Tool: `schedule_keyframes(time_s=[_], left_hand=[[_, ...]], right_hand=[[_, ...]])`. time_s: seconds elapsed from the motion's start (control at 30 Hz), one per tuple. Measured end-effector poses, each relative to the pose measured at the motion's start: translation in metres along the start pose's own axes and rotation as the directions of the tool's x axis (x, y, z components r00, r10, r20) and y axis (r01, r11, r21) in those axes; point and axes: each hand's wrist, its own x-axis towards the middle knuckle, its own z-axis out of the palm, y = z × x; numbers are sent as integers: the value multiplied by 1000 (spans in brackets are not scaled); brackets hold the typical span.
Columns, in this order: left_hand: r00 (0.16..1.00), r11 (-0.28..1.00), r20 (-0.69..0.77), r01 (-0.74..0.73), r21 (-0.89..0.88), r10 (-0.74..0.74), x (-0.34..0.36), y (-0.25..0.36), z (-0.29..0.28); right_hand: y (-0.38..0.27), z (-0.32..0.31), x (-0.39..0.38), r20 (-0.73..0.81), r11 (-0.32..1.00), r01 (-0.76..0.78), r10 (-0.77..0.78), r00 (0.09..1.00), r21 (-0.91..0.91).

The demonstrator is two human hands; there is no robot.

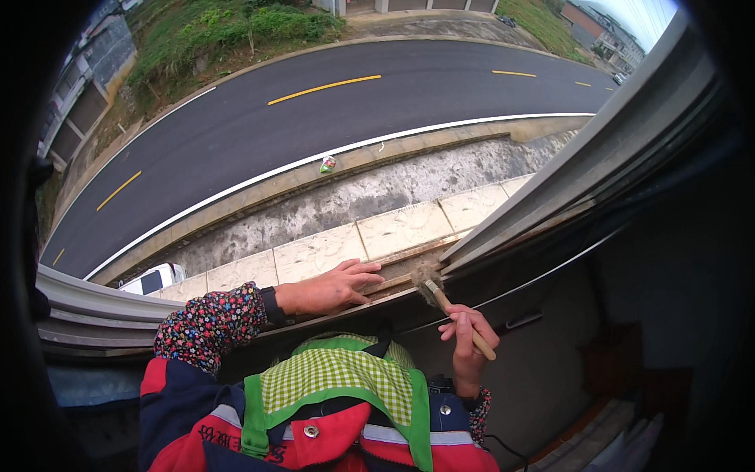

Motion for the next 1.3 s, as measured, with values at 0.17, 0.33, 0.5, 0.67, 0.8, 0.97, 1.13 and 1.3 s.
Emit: schedule_keyframes(time_s=[0.17,0.33,0.5,0.67,0.8,0.97,1.13,1.3], left_hand=[[995,998,-81,54,45,-50,-1,2,10],[991,995,-105,86,50,-81,0,3,14],[979,998,-202,38,55,-26,8,4,9],[982,994,-174,-50,93,65,13,7,1],[954,992,-299,27,125,12,23,-12,-15],[873,771,-393,455,446,-288,13,-79,-61],[851,591,-239,502,632,-467,-9,-93,-75],[978,982,-202,-11,191,51,14,-26,-44]], right_hand=[[1,1,3,4,1000,-8,8,1000,12],[1,4,6,2,1000,-10,10,1000,22],[-1,10,9,29,1000,-13,13,1000,15],[-5,13,10,34,1000,-11,10,999,15],[-6,12,10,22,1000,5,-5,1000,10],[-4,9,8,10,1000,2,-2,1000,-2],[-1,6,7,-6,999,34,-34,999,11],[-2,6,8,-4,1000,-3,3,1000,13]])
